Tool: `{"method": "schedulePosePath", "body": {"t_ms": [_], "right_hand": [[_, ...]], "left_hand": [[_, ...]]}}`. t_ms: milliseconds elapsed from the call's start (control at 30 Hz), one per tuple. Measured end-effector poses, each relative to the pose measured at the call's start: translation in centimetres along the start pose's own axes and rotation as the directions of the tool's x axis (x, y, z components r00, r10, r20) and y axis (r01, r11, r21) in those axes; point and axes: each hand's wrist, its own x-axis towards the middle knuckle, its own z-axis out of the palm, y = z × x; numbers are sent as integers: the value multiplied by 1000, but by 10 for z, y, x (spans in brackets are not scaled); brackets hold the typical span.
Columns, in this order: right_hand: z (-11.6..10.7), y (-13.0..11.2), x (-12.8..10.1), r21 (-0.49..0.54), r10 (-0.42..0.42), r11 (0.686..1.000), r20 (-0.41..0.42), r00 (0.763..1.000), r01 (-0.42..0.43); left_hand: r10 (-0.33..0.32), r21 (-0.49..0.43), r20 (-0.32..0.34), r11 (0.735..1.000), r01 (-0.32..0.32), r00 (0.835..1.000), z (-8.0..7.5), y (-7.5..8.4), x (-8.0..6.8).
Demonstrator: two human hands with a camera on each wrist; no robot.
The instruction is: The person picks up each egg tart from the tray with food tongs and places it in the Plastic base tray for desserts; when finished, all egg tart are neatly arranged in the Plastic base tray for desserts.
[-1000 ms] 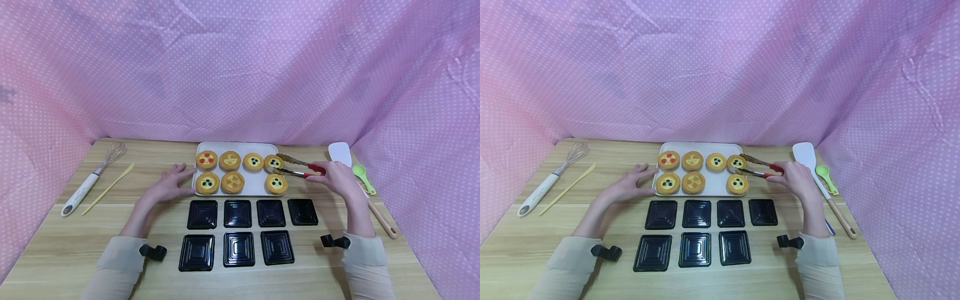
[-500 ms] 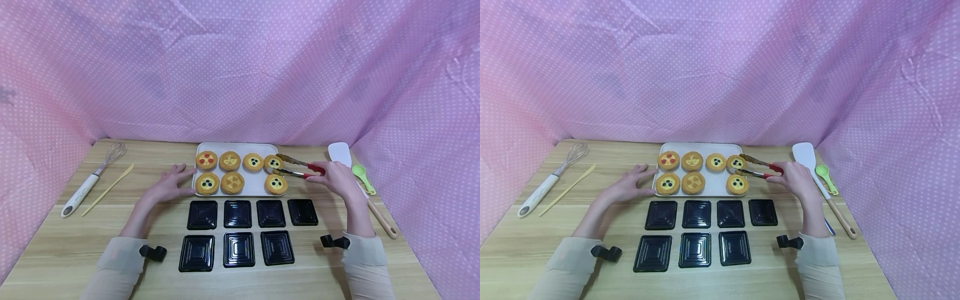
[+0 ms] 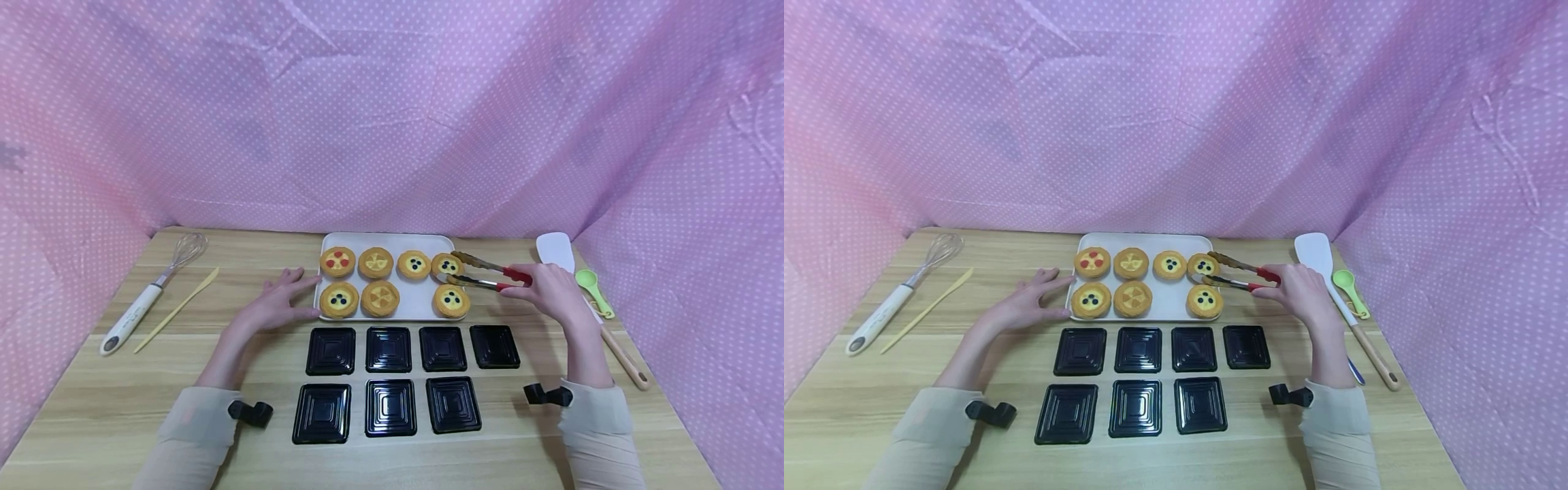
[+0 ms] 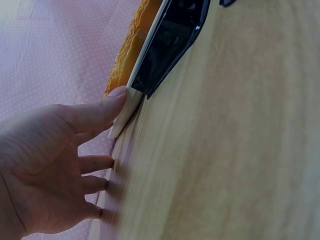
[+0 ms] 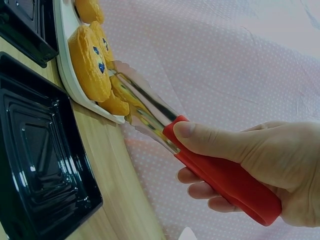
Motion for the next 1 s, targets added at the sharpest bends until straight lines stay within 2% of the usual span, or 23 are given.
{"method": "schedulePosePath", "body": {"t_ms": [333,500,733,1000], "right_hand": [[-7,0,-5,23,4,1000,-37,999,-3],[-12,-4,-6,27,-21,999,-101,995,24],[-19,-23,-6,27,-37,999,-120,992,41],[-18,-58,-5,41,-111,992,-122,986,117]], "left_hand": [[9,2,-2,1000,-9,1000,0,2,0],[5,-3,-2,1000,-5,1000,1,1,1],[2,-3,0,1000,-2,1000,0,1,1],[-1,0,8,1000,1,1000,-1,1,-1]]}}
